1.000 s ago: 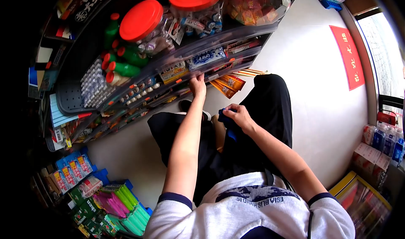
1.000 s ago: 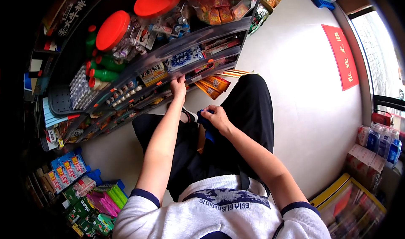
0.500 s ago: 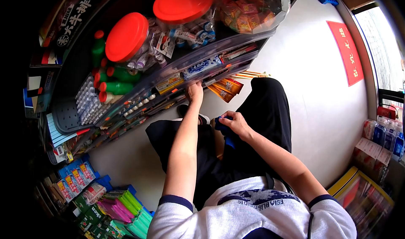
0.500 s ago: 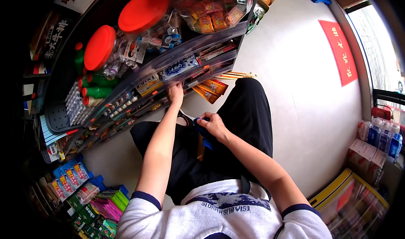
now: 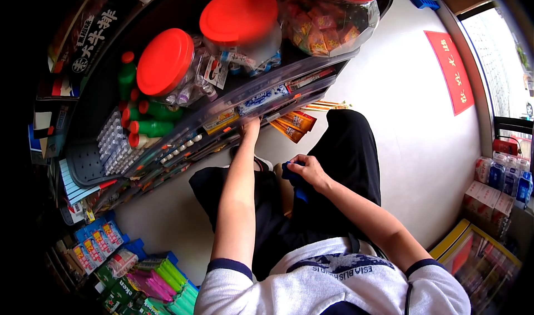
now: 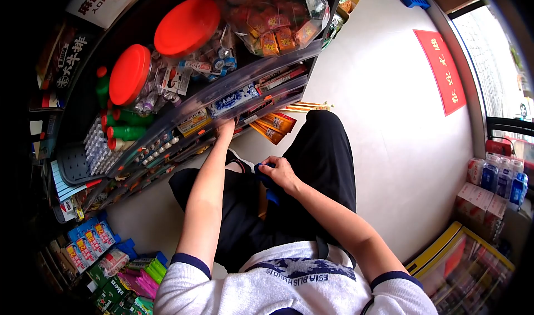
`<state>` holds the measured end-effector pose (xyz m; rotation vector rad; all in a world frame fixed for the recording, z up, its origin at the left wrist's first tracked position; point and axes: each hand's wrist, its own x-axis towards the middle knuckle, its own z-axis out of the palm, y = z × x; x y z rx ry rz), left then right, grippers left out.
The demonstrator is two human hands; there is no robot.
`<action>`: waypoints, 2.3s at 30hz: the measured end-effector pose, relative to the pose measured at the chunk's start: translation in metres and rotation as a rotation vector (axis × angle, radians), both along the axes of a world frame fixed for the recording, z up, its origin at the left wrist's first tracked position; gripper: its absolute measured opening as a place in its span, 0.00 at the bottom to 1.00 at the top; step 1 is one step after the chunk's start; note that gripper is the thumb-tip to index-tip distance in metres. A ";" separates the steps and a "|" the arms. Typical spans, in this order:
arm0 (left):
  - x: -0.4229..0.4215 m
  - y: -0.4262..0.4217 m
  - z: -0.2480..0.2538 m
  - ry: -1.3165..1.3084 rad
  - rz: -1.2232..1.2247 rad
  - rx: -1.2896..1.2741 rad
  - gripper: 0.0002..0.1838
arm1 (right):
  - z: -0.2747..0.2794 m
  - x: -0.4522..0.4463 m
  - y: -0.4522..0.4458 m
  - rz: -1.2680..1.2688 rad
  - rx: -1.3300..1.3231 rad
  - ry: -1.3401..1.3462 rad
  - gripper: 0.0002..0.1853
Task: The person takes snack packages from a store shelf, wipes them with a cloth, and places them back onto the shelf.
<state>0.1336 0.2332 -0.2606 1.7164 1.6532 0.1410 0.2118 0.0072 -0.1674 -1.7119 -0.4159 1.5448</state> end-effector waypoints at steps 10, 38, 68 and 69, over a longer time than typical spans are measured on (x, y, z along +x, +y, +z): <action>-0.001 0.000 -0.010 0.205 -0.200 0.252 0.33 | -0.002 0.000 0.001 0.024 0.013 -0.050 0.14; -0.068 -0.109 0.030 -1.059 0.662 -0.315 0.10 | 0.000 0.002 0.007 -0.134 0.115 0.022 0.09; -0.133 -0.244 0.265 -1.440 -0.107 -0.279 0.22 | 0.256 -0.020 -0.055 0.511 1.171 -0.767 0.10; -0.136 -0.243 0.265 -1.443 -0.109 -0.279 0.22 | 0.256 -0.023 -0.052 0.625 1.225 -0.847 0.11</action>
